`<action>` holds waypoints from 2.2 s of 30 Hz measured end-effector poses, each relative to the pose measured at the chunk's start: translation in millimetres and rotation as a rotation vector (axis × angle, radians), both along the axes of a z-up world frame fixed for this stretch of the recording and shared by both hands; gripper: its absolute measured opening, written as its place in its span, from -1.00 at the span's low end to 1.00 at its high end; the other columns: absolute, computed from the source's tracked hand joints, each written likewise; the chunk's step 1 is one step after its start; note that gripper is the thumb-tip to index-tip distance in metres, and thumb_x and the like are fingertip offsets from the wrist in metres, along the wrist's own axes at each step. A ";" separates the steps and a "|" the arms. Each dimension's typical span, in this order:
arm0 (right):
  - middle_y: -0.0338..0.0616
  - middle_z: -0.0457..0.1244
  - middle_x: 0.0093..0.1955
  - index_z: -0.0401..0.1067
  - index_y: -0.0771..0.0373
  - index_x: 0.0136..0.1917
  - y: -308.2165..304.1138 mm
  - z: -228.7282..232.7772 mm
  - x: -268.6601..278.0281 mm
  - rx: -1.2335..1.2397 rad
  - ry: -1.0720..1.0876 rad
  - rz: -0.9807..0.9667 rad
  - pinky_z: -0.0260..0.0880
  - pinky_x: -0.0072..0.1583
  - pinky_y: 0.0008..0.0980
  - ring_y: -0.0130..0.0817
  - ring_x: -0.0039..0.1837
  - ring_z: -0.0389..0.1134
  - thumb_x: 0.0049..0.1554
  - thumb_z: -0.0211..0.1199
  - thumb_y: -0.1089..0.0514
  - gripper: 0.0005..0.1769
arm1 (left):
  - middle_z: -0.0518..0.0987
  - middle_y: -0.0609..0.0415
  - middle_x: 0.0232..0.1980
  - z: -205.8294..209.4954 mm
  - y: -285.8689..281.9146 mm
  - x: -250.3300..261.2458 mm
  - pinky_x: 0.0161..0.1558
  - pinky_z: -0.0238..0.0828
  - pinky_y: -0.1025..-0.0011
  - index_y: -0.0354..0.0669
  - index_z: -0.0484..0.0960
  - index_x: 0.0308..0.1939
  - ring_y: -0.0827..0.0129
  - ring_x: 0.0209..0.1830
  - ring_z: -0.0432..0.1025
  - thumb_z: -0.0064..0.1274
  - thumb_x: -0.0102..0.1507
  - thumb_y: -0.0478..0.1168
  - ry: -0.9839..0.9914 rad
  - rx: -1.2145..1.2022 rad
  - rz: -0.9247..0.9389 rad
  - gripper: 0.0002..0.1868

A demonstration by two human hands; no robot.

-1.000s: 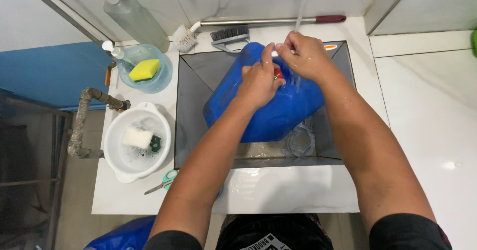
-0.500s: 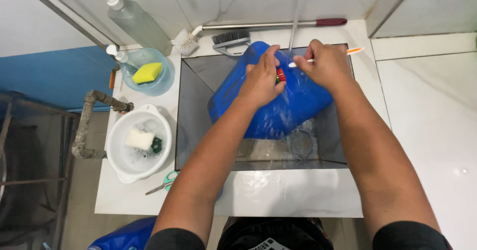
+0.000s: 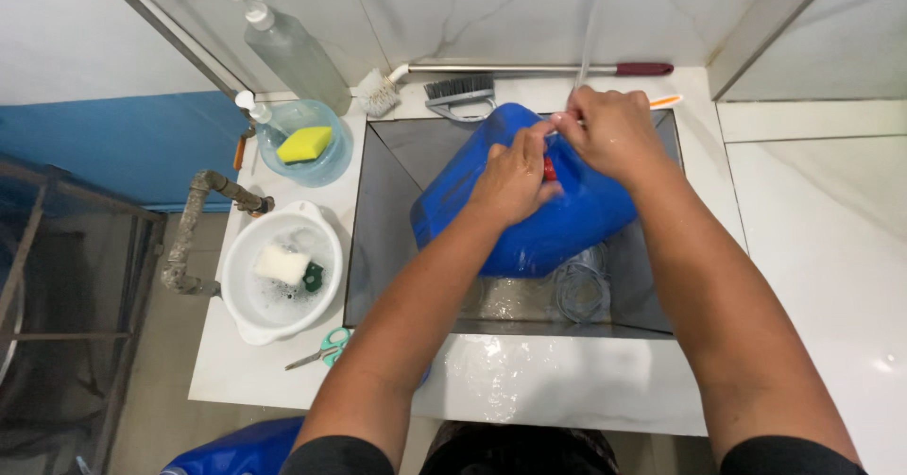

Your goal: The person picks up a blue plastic container and rinses it under a running tap. They use a toothbrush to scrub the inside and outside of the container, then rinse it again. The person also uses scissors to cut a label off the container and its cap before rinsing the cap as well.

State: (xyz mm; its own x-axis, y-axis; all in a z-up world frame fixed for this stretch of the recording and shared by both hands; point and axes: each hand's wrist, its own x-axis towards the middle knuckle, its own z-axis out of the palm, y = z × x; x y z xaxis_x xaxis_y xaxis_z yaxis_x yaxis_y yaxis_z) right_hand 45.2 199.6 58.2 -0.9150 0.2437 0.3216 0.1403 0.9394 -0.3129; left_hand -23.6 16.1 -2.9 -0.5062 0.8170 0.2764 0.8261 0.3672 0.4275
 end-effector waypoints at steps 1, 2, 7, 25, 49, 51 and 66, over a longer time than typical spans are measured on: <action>0.00 0.41 -0.20 0.50 0.18 -0.09 -7.4 0.7 -2.0 0.030 -0.009 0.047 0.25 0.13 0.08 0.05 -0.04 0.42 0.29 0.25 -0.16 -0.63 | 0.54 -0.05 0.13 -0.6 -0.6 0.3 0.11 0.31 0.04 -0.15 0.09 0.46 0.10 0.14 0.50 0.28 0.11 0.00 -0.039 0.040 0.020 -0.04; 0.02 0.41 -0.18 0.53 0.17 -0.07 -7.0 4.3 -8.4 -0.016 -0.036 0.001 0.25 0.11 0.10 0.06 -0.03 0.41 0.32 0.22 -0.19 -0.61 | 0.59 -0.01 0.12 -2.4 -1.5 -0.3 0.16 0.32 0.06 -0.16 0.08 0.49 0.11 0.12 0.53 0.21 0.23 -0.02 -0.078 0.081 0.039 -0.13; -0.16 0.35 -0.27 0.52 0.24 -0.01 -2.1 14.1 -38.2 -0.514 -0.191 0.247 0.33 -0.11 -0.19 -0.34 -0.19 0.35 0.23 0.29 -0.24 -0.53 | 0.61 -0.07 -0.03 -27.0 -23.0 13.1 -0.03 0.34 0.07 -0.12 0.29 0.31 0.03 -0.04 0.54 0.39 -0.04 0.09 0.071 -0.115 0.177 -0.05; -0.27 0.23 -0.17 0.40 0.26 0.16 98.8 -100.6 114.6 -1.292 0.260 -0.335 0.28 -0.16 -0.38 -0.42 -0.21 0.22 0.40 0.06 0.15 -0.82 | 0.61 0.10 -0.07 96.0 -187.1 11.3 -0.15 0.50 0.44 -0.16 0.48 0.05 0.40 -0.24 0.51 0.30 0.06 -0.38 -0.146 0.376 0.187 -0.50; -0.13 0.36 -0.14 0.45 0.26 0.08 5.2 -57.8 -57.0 -1.211 0.099 0.036 0.45 -0.13 -0.36 -0.37 -0.15 0.41 0.31 0.17 0.09 -0.80 | 0.43 -0.27 0.30 -35.8 -33.9 36.4 0.41 -0.28 -0.19 -0.17 0.06 0.61 -0.05 0.41 0.21 -0.18 0.36 0.16 -0.094 -0.209 0.321 -0.17; -0.17 0.33 -0.17 0.37 0.33 0.03 16.3 -24.5 -60.9 -1.182 0.082 -0.239 0.49 -0.22 -0.42 -0.44 -0.23 0.43 0.28 0.18 0.14 -0.82 | 0.51 -0.18 0.28 -31.3 -39.1 31.0 0.45 -0.26 -0.21 -0.06 0.28 0.48 -0.02 0.44 0.23 -0.22 0.39 0.14 -0.144 -0.201 0.415 -0.36; -0.10 0.23 -0.15 0.20 0.20 0.27 -23.7 6.2 -85.2 -0.922 -0.327 -0.185 0.46 -0.26 -0.14 -0.26 -0.27 0.27 0.26 0.08 0.08 -0.65 | 0.51 0.02 0.28 -54.1 -78.5 51.1 0.41 -0.36 -0.49 0.21 0.18 0.56 -0.11 0.43 0.23 -0.18 0.40 0.07 -0.076 -0.028 0.515 -0.38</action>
State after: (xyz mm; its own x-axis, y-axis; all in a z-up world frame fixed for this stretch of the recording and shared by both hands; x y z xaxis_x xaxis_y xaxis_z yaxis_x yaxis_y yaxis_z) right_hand -40.0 175.9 64.4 -0.8470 0.4192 -0.3269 0.4699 0.3030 -0.8291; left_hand 27.5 -62.4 -57.0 -0.8622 0.4633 0.2047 0.5022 0.7298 0.4638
